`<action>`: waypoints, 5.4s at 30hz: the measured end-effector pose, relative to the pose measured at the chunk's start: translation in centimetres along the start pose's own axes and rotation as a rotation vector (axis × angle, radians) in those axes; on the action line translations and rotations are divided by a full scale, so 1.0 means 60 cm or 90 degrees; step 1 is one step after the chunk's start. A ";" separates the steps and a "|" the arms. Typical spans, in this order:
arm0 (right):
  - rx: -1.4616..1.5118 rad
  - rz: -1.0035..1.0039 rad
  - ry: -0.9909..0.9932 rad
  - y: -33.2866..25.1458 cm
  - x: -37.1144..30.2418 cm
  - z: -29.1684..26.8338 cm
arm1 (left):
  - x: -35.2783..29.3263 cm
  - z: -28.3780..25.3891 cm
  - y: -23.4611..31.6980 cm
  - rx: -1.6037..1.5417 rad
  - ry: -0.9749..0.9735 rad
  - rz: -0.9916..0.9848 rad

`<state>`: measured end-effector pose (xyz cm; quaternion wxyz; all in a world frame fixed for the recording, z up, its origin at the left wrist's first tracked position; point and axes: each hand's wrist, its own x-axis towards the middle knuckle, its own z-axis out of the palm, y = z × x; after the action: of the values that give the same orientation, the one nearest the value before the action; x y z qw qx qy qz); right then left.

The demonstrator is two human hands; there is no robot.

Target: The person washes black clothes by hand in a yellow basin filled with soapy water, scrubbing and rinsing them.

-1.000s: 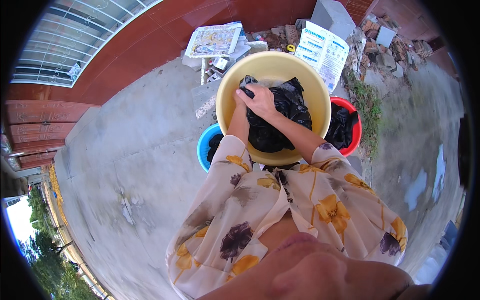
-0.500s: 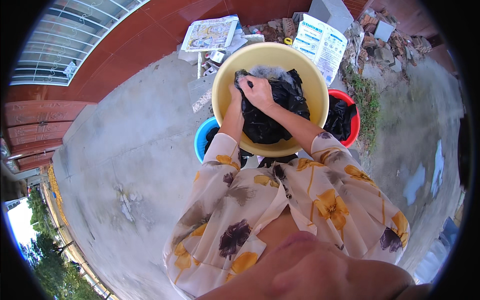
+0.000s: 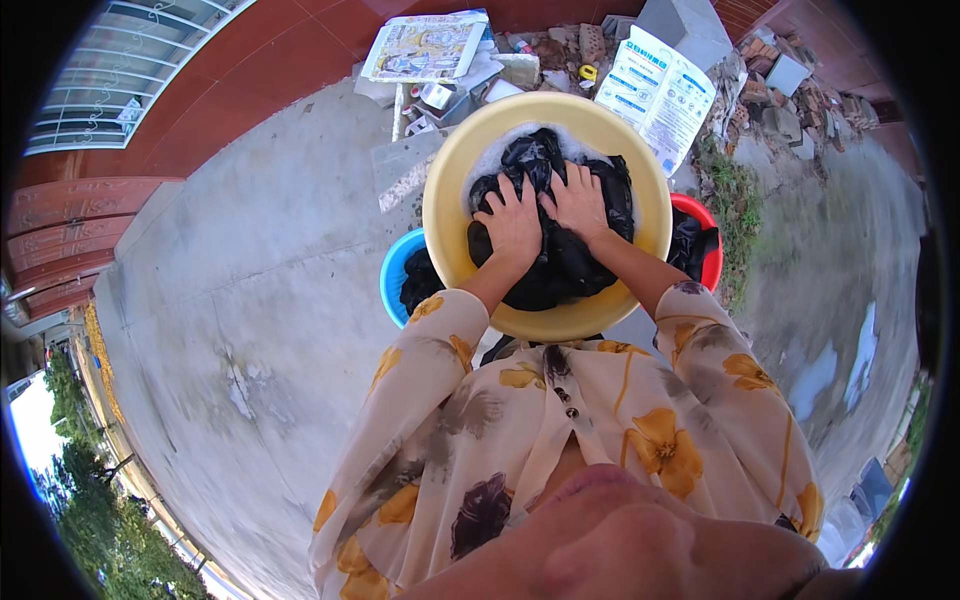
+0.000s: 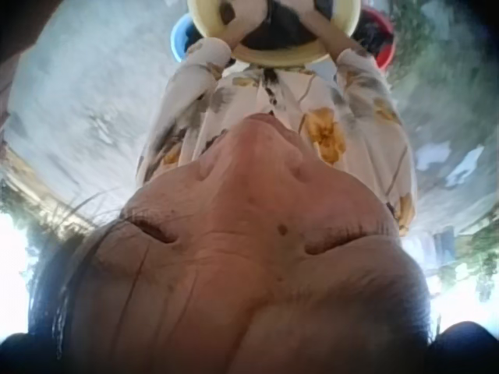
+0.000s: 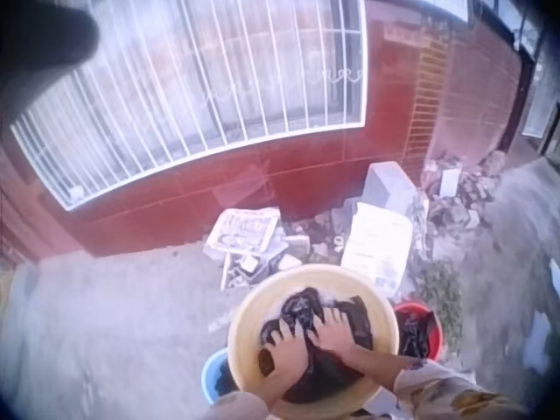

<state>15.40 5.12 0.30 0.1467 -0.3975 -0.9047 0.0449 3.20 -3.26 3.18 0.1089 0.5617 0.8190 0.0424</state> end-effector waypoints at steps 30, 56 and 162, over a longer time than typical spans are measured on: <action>0.029 0.135 -0.115 -0.048 -0.031 -0.088 | -0.038 -0.043 0.003 0.038 -0.047 0.020; 0.536 -0.042 0.022 -0.030 -0.016 -0.199 | 0.040 -0.171 -0.110 -0.901 -0.003 -0.138; 0.373 0.130 -0.074 0.028 -0.027 -0.176 | -0.054 -0.134 -0.011 -0.191 0.104 0.090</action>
<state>20.84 4.69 9.68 0.1981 -0.4238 -0.8154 0.3410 1.88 -6.07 11.27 0.1209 0.5899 0.7683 0.2170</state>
